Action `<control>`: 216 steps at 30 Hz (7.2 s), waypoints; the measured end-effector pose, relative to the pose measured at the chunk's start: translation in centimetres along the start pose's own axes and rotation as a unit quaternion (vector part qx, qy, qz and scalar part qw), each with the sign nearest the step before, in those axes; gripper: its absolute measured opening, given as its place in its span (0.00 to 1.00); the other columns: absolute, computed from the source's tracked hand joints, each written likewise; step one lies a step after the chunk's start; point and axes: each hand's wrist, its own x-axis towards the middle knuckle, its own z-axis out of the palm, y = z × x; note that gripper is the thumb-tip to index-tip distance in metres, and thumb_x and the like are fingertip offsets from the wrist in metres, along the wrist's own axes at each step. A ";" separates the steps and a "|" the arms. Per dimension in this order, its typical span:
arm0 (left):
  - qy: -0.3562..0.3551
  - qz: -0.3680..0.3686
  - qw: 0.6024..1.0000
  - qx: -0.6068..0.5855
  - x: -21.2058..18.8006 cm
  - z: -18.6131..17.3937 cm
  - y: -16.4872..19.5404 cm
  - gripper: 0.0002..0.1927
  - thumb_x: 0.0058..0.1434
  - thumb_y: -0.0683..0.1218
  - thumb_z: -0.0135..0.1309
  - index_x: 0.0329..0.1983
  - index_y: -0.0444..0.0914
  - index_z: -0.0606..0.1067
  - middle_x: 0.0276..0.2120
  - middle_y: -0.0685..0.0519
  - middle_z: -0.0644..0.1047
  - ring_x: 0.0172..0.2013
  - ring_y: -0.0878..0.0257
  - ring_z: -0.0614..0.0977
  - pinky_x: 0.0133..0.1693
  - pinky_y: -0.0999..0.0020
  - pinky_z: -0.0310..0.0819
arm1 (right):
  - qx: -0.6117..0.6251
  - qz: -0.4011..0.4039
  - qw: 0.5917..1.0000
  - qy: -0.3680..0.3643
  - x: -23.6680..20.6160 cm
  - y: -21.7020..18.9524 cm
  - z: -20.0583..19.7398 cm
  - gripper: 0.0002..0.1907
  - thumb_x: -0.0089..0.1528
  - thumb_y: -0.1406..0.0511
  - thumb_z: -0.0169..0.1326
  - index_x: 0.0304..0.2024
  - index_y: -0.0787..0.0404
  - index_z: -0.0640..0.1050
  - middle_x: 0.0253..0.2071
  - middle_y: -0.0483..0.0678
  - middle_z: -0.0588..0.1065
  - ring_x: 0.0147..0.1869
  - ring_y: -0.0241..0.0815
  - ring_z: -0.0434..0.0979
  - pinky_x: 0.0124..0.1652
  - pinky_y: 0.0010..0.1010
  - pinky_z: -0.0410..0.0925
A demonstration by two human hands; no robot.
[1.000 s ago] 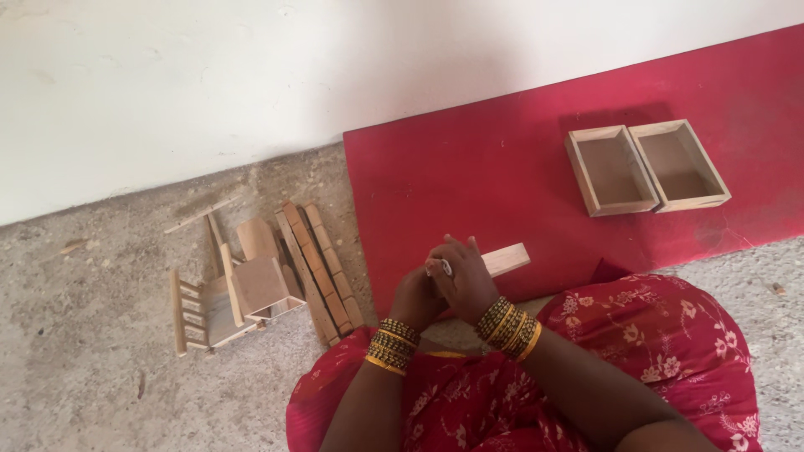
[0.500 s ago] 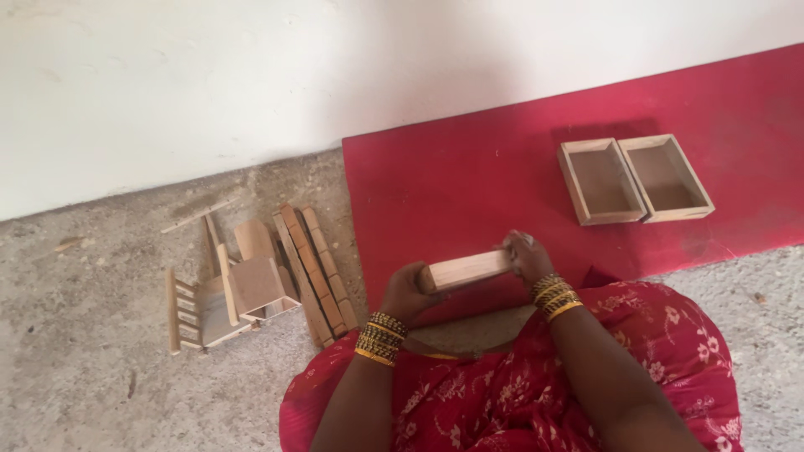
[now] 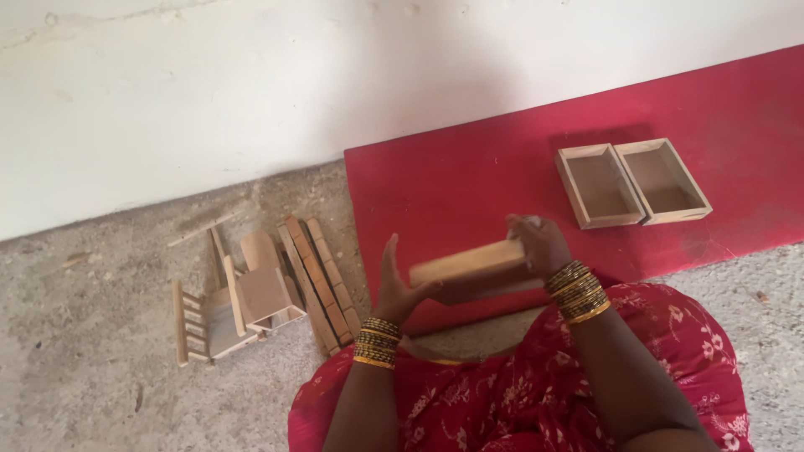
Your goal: The person sits on the floor and wipes several small wooden pieces and a wooden box with a white cloth. They handle each item one at a time, turning them over to wipe multiple sides, then place them aside.
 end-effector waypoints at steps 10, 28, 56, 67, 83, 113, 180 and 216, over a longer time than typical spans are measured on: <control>-0.184 -0.116 0.976 -0.010 -0.6 3.3 6.3 0.35 0.51 0.57 0.68 0.58 0.37 0.73 0.45 0.45 0.81 0.41 0.57 0.84 0.45 0.59 0.82 | 0.160 0.119 0.980 -0.012 -2.5 -7.1 5.9 0.16 0.69 0.56 0.51 0.33 0.60 0.79 0.22 0.46 0.76 0.22 0.34 0.77 0.20 0.26 0.71; -0.177 -0.183 0.964 -0.077 -1.1 3.1 4.8 0.22 0.56 0.49 0.68 0.50 0.36 0.76 0.43 0.47 0.83 0.42 0.58 0.87 0.44 0.62 0.84 | -0.206 -0.073 0.974 -0.055 -4.9 -9.1 7.8 0.17 0.65 0.52 0.52 0.39 0.59 0.80 0.25 0.46 0.81 0.31 0.43 0.83 0.73 0.59 0.45; -0.187 -0.212 0.955 -0.083 -0.7 2.6 6.3 0.26 0.53 0.48 0.68 0.53 0.35 0.76 0.42 0.46 0.84 0.40 0.60 0.87 0.44 0.62 0.85 | -0.077 0.102 0.988 -0.087 -2.1 -4.9 4.0 0.18 0.68 0.54 0.49 0.48 0.58 0.79 0.35 0.49 0.81 0.40 0.43 0.82 0.49 0.45 0.75; -0.176 -0.183 0.947 -0.198 -1.7 3.0 1.2 0.31 0.47 0.46 0.72 0.54 0.36 0.75 0.49 0.48 0.82 0.49 0.61 0.83 0.53 0.63 0.81 | -0.456 -0.301 0.838 -0.002 -3.1 5.1 6.3 0.19 0.64 0.57 0.48 0.54 0.58 0.72 0.48 0.51 0.80 0.53 0.47 0.81 0.55 0.37 0.72; -0.131 0.033 0.967 0.215 -1.0 1.5 4.6 0.21 0.56 0.56 0.69 0.45 0.41 0.78 0.41 0.52 0.82 0.43 0.56 0.83 0.48 0.55 0.79 | -0.230 -0.220 0.947 -0.041 -5.5 -5.5 10.9 0.18 0.58 0.59 0.59 0.49 0.59 0.78 0.46 0.53 0.78 0.49 0.48 0.79 0.51 0.48 0.70; 0.007 -0.088 0.995 0.041 -2.8 -0.2 4.5 0.27 0.61 0.65 0.56 0.26 0.37 0.72 0.19 0.54 0.70 0.21 0.64 0.71 0.24 0.63 0.63 | -0.330 -0.090 0.924 -0.172 -6.9 -4.8 14.1 0.32 0.56 0.46 0.58 0.60 0.48 0.75 0.65 0.49 0.71 0.75 0.58 0.57 0.66 0.75 0.41; 0.173 -0.353 0.908 -0.144 -2.3 2.4 -2.6 0.26 0.67 0.60 0.49 0.22 0.36 0.71 0.18 0.59 0.69 0.21 0.71 0.67 0.23 0.69 0.60 | -0.208 -0.252 0.944 0.045 -8.8 0.2 20.6 0.34 0.75 0.49 0.24 0.67 0.68 0.63 0.70 0.68 0.61 0.79 0.69 0.55 0.73 0.60 0.53; 0.202 -0.332 0.899 -0.203 -1.5 3.0 -1.6 0.26 0.65 0.62 0.51 0.24 0.37 0.71 0.21 0.59 0.70 0.24 0.70 0.68 0.27 0.68 0.65 | 0.060 0.273 0.958 0.069 -8.2 -1.0 13.7 0.14 0.71 0.61 0.50 0.47 0.64 0.81 0.43 0.60 0.81 0.47 0.53 0.80 0.44 0.45 0.73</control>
